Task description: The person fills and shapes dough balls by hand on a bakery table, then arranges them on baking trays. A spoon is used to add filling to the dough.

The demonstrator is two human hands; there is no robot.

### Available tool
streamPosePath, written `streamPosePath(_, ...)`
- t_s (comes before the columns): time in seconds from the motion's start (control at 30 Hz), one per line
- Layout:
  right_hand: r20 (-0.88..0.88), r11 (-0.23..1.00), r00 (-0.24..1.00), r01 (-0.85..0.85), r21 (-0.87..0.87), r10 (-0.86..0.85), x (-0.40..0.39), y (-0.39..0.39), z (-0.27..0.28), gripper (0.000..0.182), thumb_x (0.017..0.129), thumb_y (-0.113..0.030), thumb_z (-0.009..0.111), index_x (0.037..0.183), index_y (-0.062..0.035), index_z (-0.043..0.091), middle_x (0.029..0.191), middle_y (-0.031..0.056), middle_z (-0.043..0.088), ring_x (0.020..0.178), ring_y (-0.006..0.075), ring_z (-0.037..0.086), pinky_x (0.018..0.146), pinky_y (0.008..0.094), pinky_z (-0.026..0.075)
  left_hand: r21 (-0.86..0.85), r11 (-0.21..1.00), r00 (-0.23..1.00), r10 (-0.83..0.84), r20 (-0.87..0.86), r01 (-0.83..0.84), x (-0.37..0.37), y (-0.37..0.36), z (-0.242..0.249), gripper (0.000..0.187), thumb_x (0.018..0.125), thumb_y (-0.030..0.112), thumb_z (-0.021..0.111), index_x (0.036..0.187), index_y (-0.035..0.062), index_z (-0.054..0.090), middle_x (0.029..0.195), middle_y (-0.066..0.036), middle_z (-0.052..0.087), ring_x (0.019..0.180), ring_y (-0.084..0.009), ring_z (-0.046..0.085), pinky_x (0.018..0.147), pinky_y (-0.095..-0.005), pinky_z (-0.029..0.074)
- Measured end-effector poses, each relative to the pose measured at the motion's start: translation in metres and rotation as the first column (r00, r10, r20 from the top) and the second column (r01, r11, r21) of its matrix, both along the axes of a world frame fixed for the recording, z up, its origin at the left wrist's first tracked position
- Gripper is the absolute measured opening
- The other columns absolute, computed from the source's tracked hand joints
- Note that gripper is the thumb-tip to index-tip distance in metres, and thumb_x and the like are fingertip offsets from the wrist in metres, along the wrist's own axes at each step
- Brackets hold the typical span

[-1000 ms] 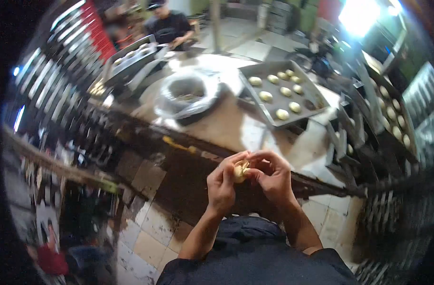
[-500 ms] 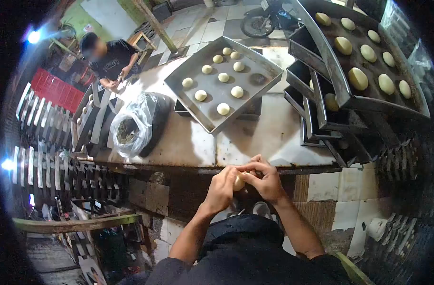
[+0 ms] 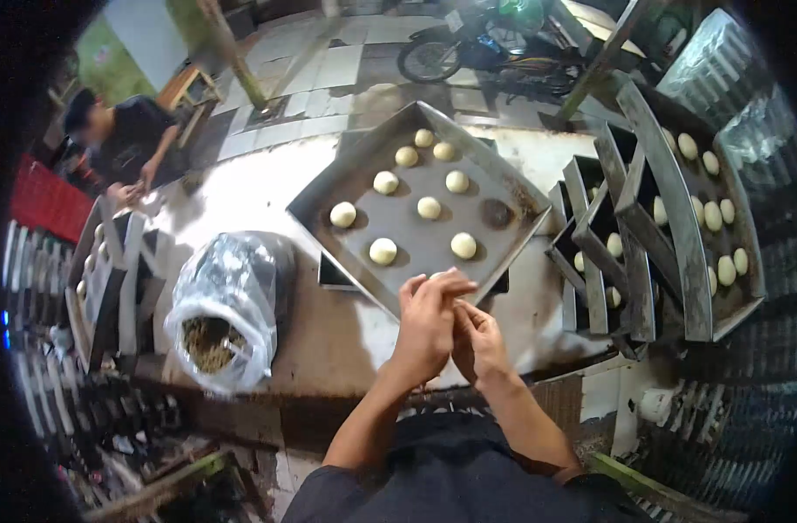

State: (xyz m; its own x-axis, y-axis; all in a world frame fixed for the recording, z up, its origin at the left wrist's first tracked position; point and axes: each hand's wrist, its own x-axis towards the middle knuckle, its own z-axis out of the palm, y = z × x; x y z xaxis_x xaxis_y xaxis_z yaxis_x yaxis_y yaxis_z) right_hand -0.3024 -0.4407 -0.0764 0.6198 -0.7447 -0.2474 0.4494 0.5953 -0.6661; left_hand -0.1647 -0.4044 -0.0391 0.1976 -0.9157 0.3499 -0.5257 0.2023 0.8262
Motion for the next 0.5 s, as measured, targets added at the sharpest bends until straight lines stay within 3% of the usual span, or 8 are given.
streamPosePath(0.03,-0.163,0.989,0.987,-0.028,-0.145,0.004,0.011,-0.021,0.005,0.035,0.104,-0.013,0.063,0.135,0.0034,0.058,0.124,0.0074,0.067,0.109,0.0141,0.066,0.093,0.0284,0.056,-0.013,1.0,0.882,-0.022,-0.471,0.018,0.008,-0.007,-0.002,0.038,0.105,0.006,0.049,0.142,0.0009,0.05,0.14,-0.015,0.062,0.131,-0.0288,0.056,0.118,-0.0456,0.029)
streamPosePath(0.1,-0.484,0.881,0.854,-0.069,-0.468,-0.19,0.035,-0.063,0.027,0.033,0.101,0.003,0.059,0.134,0.0059,0.06,0.123,0.0108,0.069,0.116,0.0192,0.066,0.099,0.0331,0.054,-0.022,1.0,0.811,-0.022,-0.585,0.011,0.037,-0.022,-0.005,0.047,0.104,0.011,0.052,0.15,0.0034,0.044,0.151,-0.018,0.051,0.134,-0.0295,0.052,0.117,-0.0437,0.032)
streamPosePath(0.13,-0.6,0.603,0.594,-0.228,-0.764,-0.535,0.04,-0.094,0.015,0.038,0.098,0.005,0.058,0.136,0.0077,0.057,0.13,0.0183,0.067,0.123,0.0308,0.063,0.107,0.0388,0.05,-0.027,1.0,0.77,-0.022,-0.638,0.006,0.051,-0.03,-0.006,0.052,0.104,0.013,0.054,0.154,0.0046,0.041,0.157,-0.019,0.045,0.136,-0.0298,0.05,0.117,-0.0427,0.034)
streamPosePath(0.2,-0.335,0.196,0.279,-0.427,-0.883,-0.9,0.056,-0.158,-0.002,0.046,0.094,0.003,0.057,0.14,0.0049,0.055,0.142,0.0279,0.056,0.137,0.0427,0.05,0.118,0.0459,0.039,0.081,0.994,0.953,-0.042,-0.301,0.069,0.093,-0.032,-0.029,0.052,0.103,0.015,0.057,0.152,0.005,0.043,0.151,-0.018,0.052,0.133,-0.0293,0.053,0.114,-0.0415,0.038)
streamPosePath(0.23,-0.368,0.182,0.197,-0.608,-0.773,-0.908,0.052,-0.186,-0.023,0.042,0.094,-0.001,0.059,0.135,0.0056,0.058,0.141,0.0299,0.056,0.137,0.0432,0.051,0.116,0.0471,0.041,0.079,0.997,0.958,0.007,-0.286,0.017,0.1,-0.033,-0.04,0.046,0.1,0.012,0.061,0.145,0.0054,0.051,0.133,-0.015,0.065,0.115,-0.0284,0.064,0.103,-0.0404,0.046)
streamPosePath(0.27,-0.679,0.38,0.125,-0.75,-0.542,-0.723,0.034,-0.213,-0.048,0.04,0.091,-0.006,0.065,0.128,0.0066,0.062,0.14,0.0319,0.055,0.133,0.0463,0.053,0.114,0.0457,0.044,0.095,0.995,0.961,0.024,-0.276,0.003,0.106,-0.031,-0.049,0.043,0.099,0.009,0.062,0.141,0.0054,0.054,0.127,-0.014,0.067,0.108,-0.0285,0.065,0.097,-0.0401,0.048)
streamPosePath(0.33,-0.804,0.549,-0.056,-0.759,-0.351,-0.592,0.066,-0.235,-0.034,0.039,0.087,-0.011,0.07,0.123,0.0048,0.065,0.137,0.0342,0.055,0.127,0.048,0.056,0.112,0.0446,0.046,0.129,0.991,0.967,0.064,-0.246,-0.032,0.114,-0.026,-0.066,0.037,0.097,0.005,0.064,0.133,0.0053,0.059,0.114,-0.011,0.072,0.095,-0.0287,0.068,0.087,-0.0395,0.051)
streamPosePath(0.5,-0.601,0.158,0.268,-0.813,-0.56,-0.753,0.19,-0.285,-0.035,0.062,0.083,-0.007,0.067,0.143,-0.0146,0.055,0.148,0.0242,0.047,0.14,0.0427,0.043,0.118,0.0462,0.039,-0.116,0.967,0.969,0.214,-0.123,-0.228,0.104,-0.033,-0.09,0.027,0.088,0.0,0.068,0.113,0.0092,0.068,0.086,-0.004,0.071,0.067,-0.0244,0.065,0.066,-0.0379,0.05)
